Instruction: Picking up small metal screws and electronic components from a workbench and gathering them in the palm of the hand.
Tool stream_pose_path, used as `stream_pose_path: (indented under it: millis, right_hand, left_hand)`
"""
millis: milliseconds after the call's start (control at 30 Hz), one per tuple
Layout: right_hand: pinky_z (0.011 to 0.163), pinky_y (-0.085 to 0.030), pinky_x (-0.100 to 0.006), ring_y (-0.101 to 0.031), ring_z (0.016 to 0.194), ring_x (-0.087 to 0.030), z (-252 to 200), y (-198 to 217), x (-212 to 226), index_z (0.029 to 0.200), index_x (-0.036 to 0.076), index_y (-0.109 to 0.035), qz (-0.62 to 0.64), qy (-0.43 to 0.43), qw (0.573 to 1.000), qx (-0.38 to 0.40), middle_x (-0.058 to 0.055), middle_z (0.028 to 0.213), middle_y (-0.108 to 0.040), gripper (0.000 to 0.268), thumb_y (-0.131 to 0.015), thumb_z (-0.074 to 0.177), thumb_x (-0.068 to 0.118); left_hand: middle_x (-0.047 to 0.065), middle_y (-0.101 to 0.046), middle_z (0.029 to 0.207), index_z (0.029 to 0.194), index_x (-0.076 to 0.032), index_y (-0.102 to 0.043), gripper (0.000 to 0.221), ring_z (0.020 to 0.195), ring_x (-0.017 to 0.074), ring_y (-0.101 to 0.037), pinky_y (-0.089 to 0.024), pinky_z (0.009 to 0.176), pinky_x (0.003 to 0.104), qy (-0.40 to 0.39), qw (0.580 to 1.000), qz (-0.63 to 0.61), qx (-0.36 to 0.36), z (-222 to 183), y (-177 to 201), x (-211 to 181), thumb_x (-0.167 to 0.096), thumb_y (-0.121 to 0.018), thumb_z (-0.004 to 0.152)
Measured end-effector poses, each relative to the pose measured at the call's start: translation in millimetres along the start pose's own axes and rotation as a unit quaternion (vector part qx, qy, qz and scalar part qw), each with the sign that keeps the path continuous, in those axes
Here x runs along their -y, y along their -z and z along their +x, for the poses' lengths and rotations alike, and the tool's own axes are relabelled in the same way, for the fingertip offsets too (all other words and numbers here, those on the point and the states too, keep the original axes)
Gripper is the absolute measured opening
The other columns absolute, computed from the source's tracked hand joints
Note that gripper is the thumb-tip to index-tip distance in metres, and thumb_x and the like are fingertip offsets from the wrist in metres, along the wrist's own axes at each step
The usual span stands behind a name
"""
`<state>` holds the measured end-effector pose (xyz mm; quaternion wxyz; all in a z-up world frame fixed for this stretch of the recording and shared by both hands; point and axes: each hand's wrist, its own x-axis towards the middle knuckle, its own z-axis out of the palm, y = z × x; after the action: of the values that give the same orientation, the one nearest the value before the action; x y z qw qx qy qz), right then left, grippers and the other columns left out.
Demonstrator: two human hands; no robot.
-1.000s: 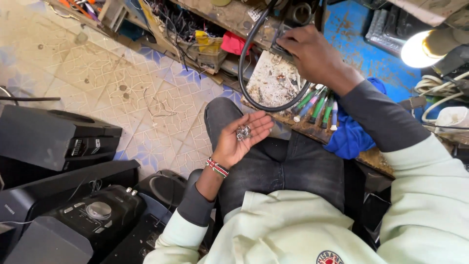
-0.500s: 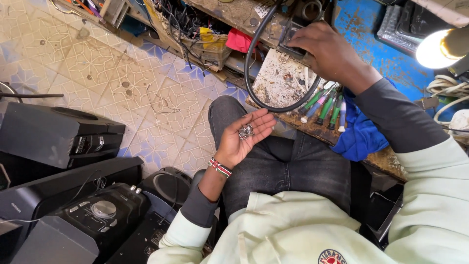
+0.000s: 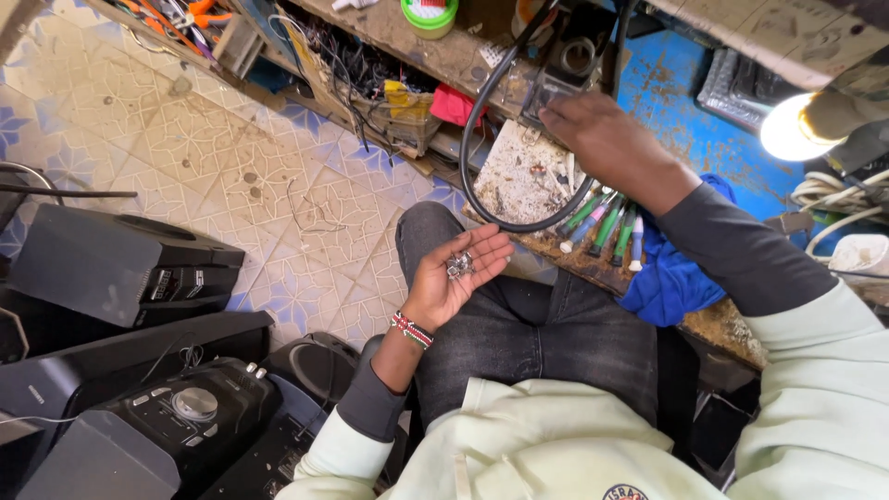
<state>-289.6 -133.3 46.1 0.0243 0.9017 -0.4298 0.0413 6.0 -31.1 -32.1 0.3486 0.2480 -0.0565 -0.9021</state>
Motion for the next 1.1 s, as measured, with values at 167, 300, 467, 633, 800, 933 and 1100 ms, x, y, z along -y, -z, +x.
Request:
stream_pose_path:
  millis: [167, 300, 467, 633, 800, 933, 1100]
  right_hand:
    - [0.099, -0.054, -0.043, -0.066, 0.116, -0.03, -3.4, -33.7, -35.0, 0.127, 0.01, -0.07, 0.003, 0.018, 0.999, -0.047, -0.007, 0.128, -0.069, 0.032, -0.059, 0.097, 0.007]
    - [0.089, -0.06, -0.044, -0.071, 0.106, -0.03, 5.2, -31.9, -47.6, 0.115, 0.017, -0.076, 0.044, -0.005, 0.999, 0.015, -0.002, 0.118, -0.07, 0.018, -0.07, 0.099, 0.017]
    - [0.087, -0.063, -0.057, -0.066, 0.113, -0.043, 25.2, -5.8, -37.0, 0.134, 0.003, -0.07, 0.07, -0.009, 0.993, 0.089, -0.019, 0.135, -0.065, 0.047, -0.065, 0.09, -0.015]
    - [0.073, -0.063, -0.047, -0.073, 0.093, -0.038, 36.3, 9.4, -30.3, 0.117, 0.0, -0.078, 0.108, -0.021, 0.989, 0.094, -0.018, 0.114, -0.075, 0.022, -0.071, 0.096, -0.005]
    - [0.074, -0.058, -0.052, -0.068, 0.091, -0.039, 38.1, 2.0, -34.0, 0.112, 0.004, -0.075, 0.06, -0.034, 0.992, 0.109, -0.016, 0.115, -0.07, 0.011, -0.068, 0.104, 0.006]
    - [0.085, -0.06, -0.056, -0.067, 0.104, -0.042, 30.4, -11.2, -42.7, 0.124, 0.004, -0.073, 0.086, -0.036, 0.993, 0.072, -0.017, 0.123, -0.067, 0.021, -0.067, 0.104, 0.006]
    - [0.078, -0.057, -0.039, -0.073, 0.101, -0.027, 20.5, 11.4, -27.2, 0.117, 0.005, -0.079, 0.234, -0.137, 0.961, -0.056, -0.013, 0.116, -0.078, 0.014, -0.067, 0.113, 0.011]
  left_hand:
    - [0.027, -0.066, 0.134, 0.141, 0.005, -0.058, 0.051, 0.124, 0.0368, -0.065, -0.054, 0.107, 0.049, -0.001, 1.0, -0.002, 0.001, 8.0, 12.0, 8.4, -0.025, -0.054, 0.1]
    - [0.027, -0.066, 0.133, 0.14, 0.005, -0.058, 0.05, 0.124, 0.0365, -0.065, -0.054, 0.106, 0.048, 0.0, 1.0, -0.004, 0.0, 6.6, 10.9, 6.9, -0.025, -0.054, 0.1]
    - [0.028, -0.065, 0.132, 0.137, 0.009, -0.057, 0.05, 0.125, 0.0396, -0.063, -0.054, 0.106, 0.044, 0.001, 1.0, 0.017, -0.006, -0.6, -1.2, -0.2, -0.023, -0.056, 0.099]
    - [0.029, -0.063, 0.135, 0.139, 0.009, -0.056, 0.05, 0.127, 0.0404, -0.062, -0.053, 0.107, 0.045, 0.005, 1.0, 0.013, -0.007, -1.4, -2.6, -0.4, -0.022, -0.054, 0.1]
    - [0.028, -0.064, 0.134, 0.138, 0.009, -0.056, 0.051, 0.125, 0.039, -0.063, -0.054, 0.106, 0.044, 0.006, 1.0, 0.02, 0.003, -2.3, -4.3, -0.4, -0.023, -0.057, 0.099]
    - [0.028, -0.065, 0.133, 0.137, 0.009, -0.057, 0.05, 0.124, 0.0398, -0.063, -0.054, 0.106, 0.044, 0.001, 1.0, 0.016, 0.001, -1.2, -4.4, 0.4, -0.023, -0.056, 0.099]
    - [0.028, -0.064, 0.133, 0.138, 0.009, -0.056, 0.05, 0.125, 0.0405, -0.063, -0.055, 0.105, 0.045, 0.0, 1.0, 0.013, 0.005, -0.7, -4.9, 1.7, -0.022, -0.056, 0.099]
